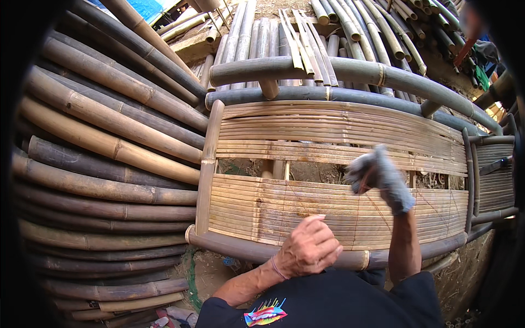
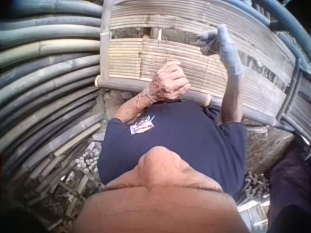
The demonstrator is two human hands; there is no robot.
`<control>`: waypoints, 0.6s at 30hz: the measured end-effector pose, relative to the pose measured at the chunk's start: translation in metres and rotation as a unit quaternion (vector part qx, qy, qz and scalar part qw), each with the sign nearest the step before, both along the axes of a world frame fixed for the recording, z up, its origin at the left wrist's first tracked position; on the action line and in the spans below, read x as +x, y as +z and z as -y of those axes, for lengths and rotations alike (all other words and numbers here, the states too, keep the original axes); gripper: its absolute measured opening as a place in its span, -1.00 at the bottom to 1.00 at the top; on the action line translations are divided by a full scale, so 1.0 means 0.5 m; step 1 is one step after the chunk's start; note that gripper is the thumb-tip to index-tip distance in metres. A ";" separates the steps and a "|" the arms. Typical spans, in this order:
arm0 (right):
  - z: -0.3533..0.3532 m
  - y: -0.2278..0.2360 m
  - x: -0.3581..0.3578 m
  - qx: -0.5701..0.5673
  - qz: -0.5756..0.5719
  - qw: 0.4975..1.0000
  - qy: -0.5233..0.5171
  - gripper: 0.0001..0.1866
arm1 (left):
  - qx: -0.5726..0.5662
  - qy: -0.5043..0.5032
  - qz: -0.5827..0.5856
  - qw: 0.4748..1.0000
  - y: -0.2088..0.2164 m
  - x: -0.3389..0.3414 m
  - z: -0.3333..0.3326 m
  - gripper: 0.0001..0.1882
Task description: The person weaves together thin bamboo strips into the seat of a bamboo bench using a thin cord to secure the pieces.
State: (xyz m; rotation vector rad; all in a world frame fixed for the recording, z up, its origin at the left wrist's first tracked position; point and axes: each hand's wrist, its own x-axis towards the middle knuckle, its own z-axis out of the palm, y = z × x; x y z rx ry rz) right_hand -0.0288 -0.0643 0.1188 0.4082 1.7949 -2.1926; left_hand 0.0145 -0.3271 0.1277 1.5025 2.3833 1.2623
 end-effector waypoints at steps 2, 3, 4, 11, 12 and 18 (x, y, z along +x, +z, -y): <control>0.154 -0.039 -0.023 0.016 0.190 0.963 0.188 -0.33 | 0.002 -0.010 -0.045 0.999 0.013 0.033 -0.012 -0.87; 0.212 -0.067 -0.026 0.027 0.210 0.933 0.292 -0.38 | 0.000 -0.039 -0.065 0.997 0.004 0.042 -0.011 -0.86; 0.233 -0.096 -0.039 0.129 0.061 0.941 0.307 -0.46 | 0.012 -0.053 -0.059 0.997 -0.005 0.036 0.001 -0.84; 0.227 -0.002 -0.115 0.360 -0.367 0.851 0.108 -0.57 | -0.050 0.265 0.034 0.962 -0.236 -0.268 0.201 -0.61; 0.219 0.016 -0.117 0.242 -0.334 0.902 0.132 -0.55 | -0.132 0.244 0.074 0.958 -0.244 -0.287 0.191 -0.59; 0.136 -0.011 -0.090 0.671 -0.090 0.677 0.289 -0.46 | -0.314 0.132 0.197 0.919 -0.250 -0.318 0.156 -0.54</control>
